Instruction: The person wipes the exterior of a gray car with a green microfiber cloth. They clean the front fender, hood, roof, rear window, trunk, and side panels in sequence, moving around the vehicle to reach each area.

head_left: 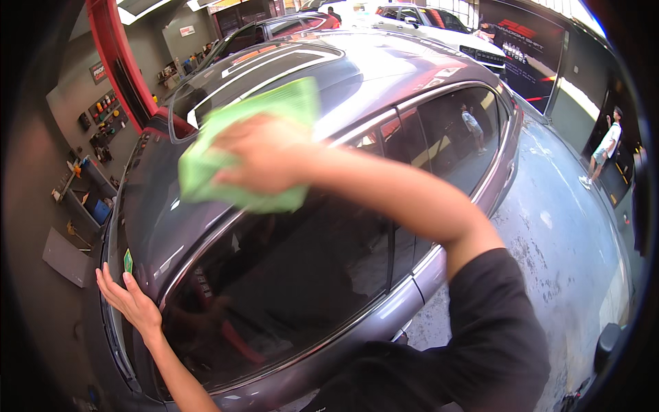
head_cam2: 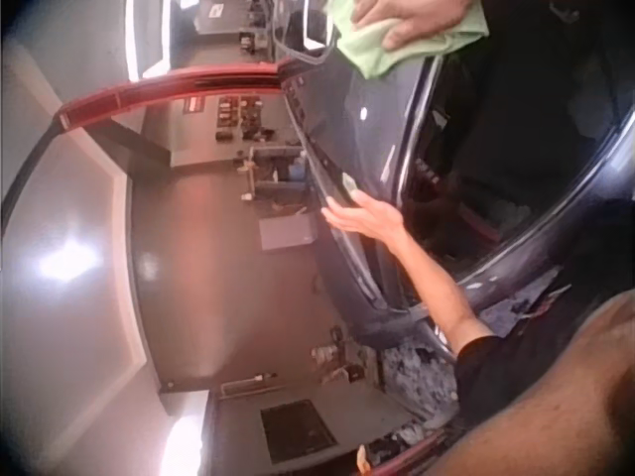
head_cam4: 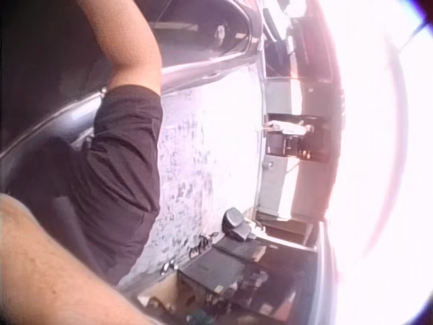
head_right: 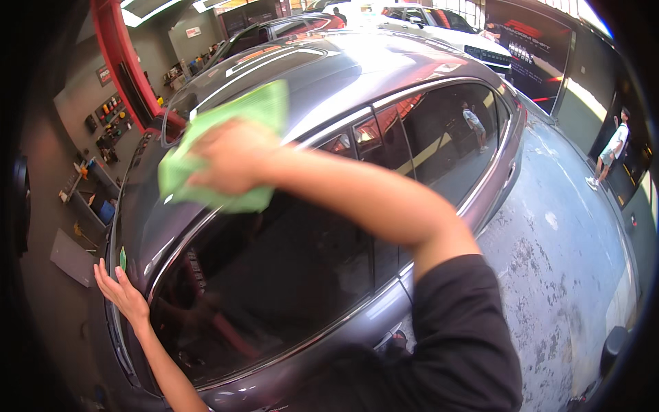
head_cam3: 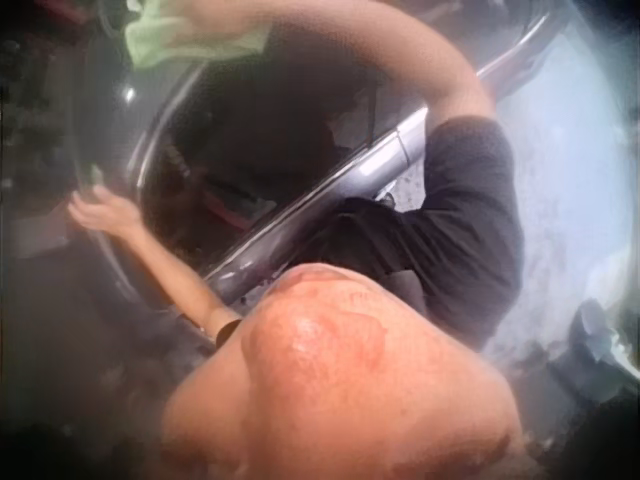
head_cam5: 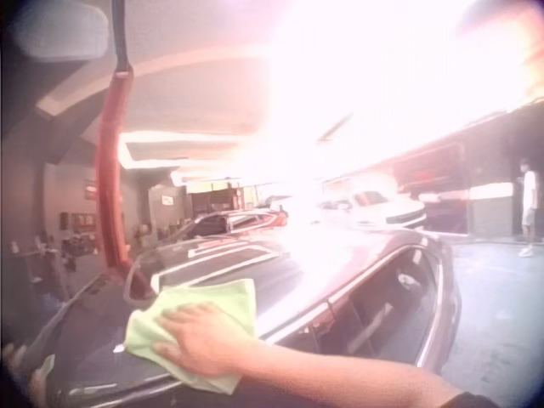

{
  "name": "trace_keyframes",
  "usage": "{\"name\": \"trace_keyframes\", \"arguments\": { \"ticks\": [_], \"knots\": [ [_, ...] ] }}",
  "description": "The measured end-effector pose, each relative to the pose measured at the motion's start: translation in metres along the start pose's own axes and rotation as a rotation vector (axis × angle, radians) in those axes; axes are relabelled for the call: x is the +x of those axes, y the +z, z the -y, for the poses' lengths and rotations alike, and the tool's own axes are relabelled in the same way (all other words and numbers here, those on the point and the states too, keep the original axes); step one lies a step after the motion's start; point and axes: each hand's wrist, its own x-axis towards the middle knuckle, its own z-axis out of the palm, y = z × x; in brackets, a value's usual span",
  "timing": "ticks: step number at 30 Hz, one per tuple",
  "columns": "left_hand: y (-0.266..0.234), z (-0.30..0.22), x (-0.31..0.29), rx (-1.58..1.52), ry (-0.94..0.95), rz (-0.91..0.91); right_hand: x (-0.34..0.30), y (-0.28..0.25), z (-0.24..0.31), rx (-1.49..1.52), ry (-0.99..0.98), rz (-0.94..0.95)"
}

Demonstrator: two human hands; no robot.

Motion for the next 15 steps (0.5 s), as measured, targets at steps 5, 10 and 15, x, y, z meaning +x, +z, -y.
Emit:
{"name": "trace_keyframes", "arguments": {
  "ticks": [5, 10, 15],
  "knots": [
    [-0.001, -0.007, -0.001, -0.046, 0.0, -0.002, -0.087, -0.106, -0.199, 0.137, 0.795, -0.025],
    [-0.001, -0.007, 0.001, -0.024, -0.008, -0.004, 0.01, -0.073, -0.158, 0.406, 0.547, 0.29],
    [0.001, -0.003, 0.001, -0.004, -0.014, -0.018, 0.128, 0.033, 0.018, 0.08, -0.031, 0.512]
  ]
}}
